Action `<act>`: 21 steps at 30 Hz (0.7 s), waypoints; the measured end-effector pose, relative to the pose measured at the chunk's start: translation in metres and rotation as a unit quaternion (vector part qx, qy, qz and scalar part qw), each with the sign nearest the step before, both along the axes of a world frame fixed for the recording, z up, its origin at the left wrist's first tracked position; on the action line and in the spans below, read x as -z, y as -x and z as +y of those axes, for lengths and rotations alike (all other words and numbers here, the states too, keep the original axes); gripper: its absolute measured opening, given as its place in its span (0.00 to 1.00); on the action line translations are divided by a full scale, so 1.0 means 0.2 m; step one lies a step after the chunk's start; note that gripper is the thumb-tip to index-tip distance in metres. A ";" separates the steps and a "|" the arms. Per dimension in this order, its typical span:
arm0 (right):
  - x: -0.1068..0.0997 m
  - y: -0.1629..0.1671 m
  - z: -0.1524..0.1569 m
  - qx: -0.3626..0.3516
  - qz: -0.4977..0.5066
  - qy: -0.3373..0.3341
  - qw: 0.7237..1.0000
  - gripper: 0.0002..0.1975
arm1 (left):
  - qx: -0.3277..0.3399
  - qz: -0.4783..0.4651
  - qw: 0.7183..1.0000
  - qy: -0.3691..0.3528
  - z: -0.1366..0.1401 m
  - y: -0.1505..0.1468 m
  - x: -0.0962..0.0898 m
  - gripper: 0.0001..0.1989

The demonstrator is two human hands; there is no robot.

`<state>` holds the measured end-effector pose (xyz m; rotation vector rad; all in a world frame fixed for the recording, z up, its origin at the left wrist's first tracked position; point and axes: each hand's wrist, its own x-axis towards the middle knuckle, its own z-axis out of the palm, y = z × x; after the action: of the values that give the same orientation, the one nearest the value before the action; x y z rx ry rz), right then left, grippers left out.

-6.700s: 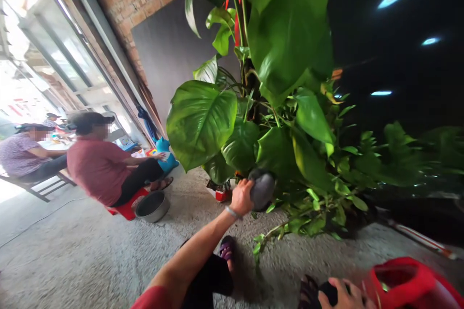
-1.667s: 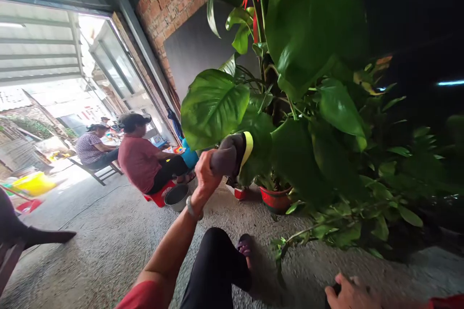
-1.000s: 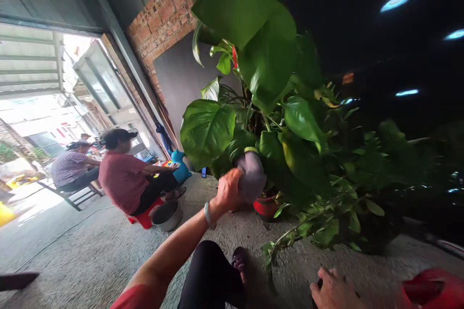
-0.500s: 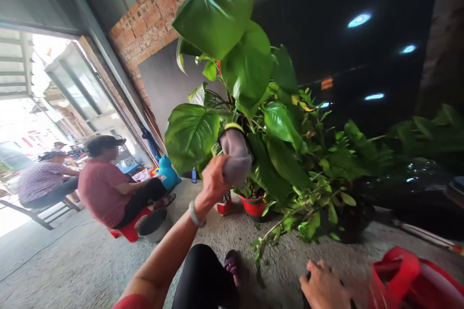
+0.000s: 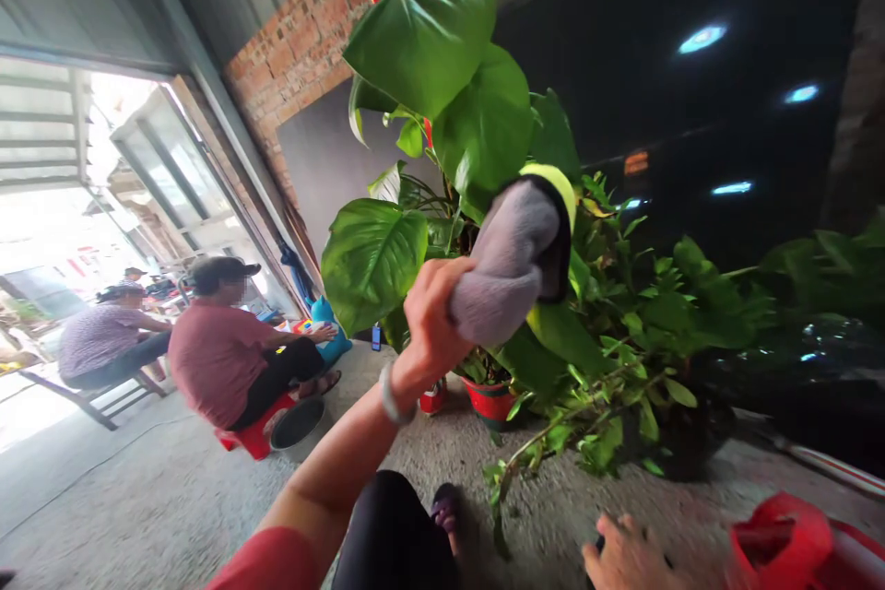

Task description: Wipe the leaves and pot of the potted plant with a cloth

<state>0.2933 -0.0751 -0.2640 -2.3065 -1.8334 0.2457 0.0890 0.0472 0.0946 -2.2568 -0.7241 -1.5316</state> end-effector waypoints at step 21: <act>-0.02 -0.05 -0.03 0.014 -0.041 0.061 0.997 0.17 | -0.255 0.249 0.864 0.357 0.28 0.41 0.80 0.20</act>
<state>0.3026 -0.0804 -0.2609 -2.4581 -1.8711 0.2709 0.0071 0.1024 -0.0651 -2.4502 -1.7350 -0.4110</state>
